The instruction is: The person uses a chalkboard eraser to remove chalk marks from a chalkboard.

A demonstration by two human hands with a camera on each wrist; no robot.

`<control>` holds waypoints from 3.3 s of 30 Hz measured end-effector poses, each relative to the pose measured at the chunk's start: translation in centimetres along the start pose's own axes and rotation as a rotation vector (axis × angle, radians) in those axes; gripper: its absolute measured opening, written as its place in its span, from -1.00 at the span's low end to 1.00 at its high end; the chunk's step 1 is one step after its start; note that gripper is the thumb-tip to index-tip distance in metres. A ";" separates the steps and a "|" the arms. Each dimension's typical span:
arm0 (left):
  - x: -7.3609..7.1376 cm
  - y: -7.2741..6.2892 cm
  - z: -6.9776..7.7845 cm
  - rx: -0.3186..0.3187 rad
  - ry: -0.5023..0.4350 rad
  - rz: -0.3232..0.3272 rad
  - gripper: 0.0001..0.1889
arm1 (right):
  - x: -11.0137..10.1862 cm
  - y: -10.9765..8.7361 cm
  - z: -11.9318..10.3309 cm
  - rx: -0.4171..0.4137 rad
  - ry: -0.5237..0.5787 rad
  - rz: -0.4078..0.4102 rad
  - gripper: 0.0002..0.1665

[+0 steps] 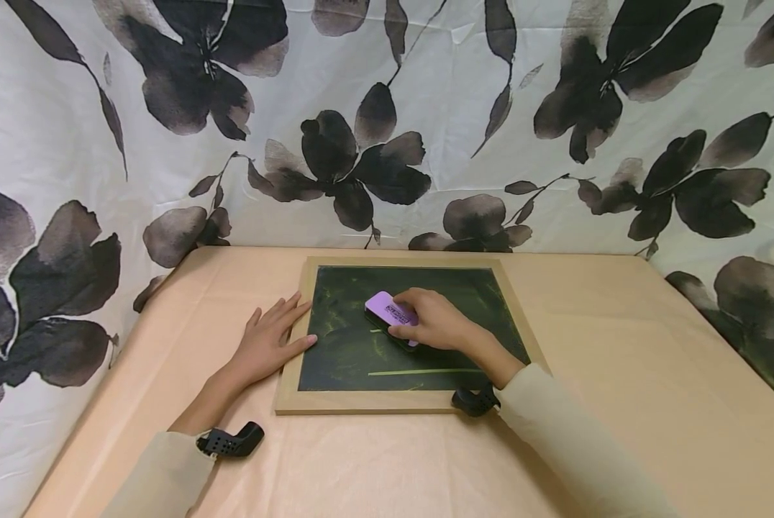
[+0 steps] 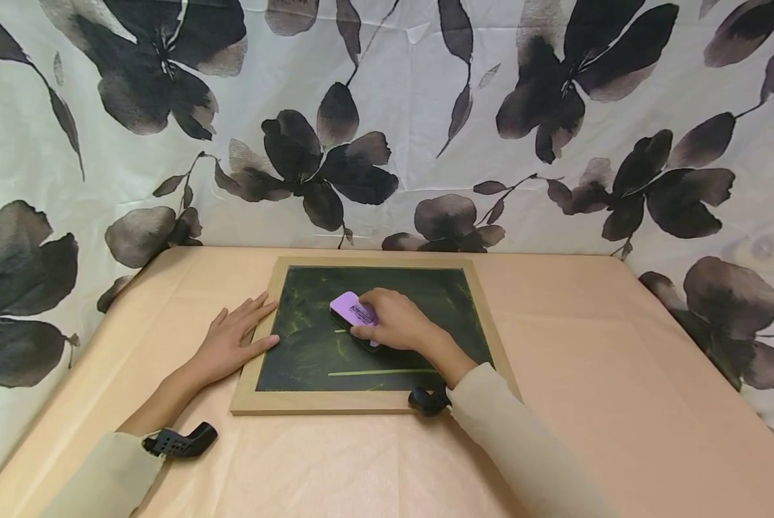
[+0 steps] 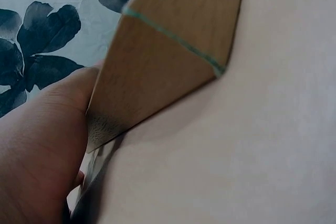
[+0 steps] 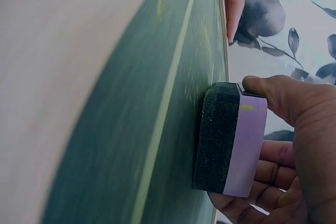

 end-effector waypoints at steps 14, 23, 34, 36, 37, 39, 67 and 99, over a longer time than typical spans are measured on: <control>-0.2 -0.2 -0.7 -0.003 0.003 0.016 -0.24 | 1.0 2.2 -2.8 -0.041 -0.029 -0.049 -0.34; 0.0 0.0 -0.4 0.007 0.001 0.012 -0.24 | 0.8 1.2 -2.7 -0.049 0.006 -0.072 -0.32; 0.0 0.3 -0.4 0.004 0.017 0.009 -0.23 | 0.1 0.2 -1.2 -0.038 -0.029 -0.065 -0.32; 0.0 0.3 -0.4 0.008 0.023 0.009 -0.23 | 0.0 -0.2 -0.6 -0.026 -0.033 -0.062 -0.32; 0.0 0.2 -0.4 0.008 0.022 0.009 -0.23 | -0.1 -0.5 -0.2 -0.020 -0.032 -0.062 -0.32; -0.1 0.1 -0.3 0.008 0.020 0.008 -0.23 | -0.3 -1.0 0.6 -0.012 -0.031 -0.063 -0.32; 0.3 -0.1 -0.5 0.005 0.016 0.013 -0.23 | -3.3 -7.9 9.4 0.217 -0.198 0.028 -0.28; 0.1 0.0 -0.2 0.003 0.000 0.004 -0.24 | -0.5 -0.5 -0.2 0.110 -0.174 0.019 -0.41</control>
Point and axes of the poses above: each hand's wrist, its own y-axis towards the middle knuckle, its own x-axis out of the palm, z = x × y, the point moved 6 cm from there along y, towards the middle knuckle, and after that the axes turned 11 degrees about -y, right-handed, at the moved point
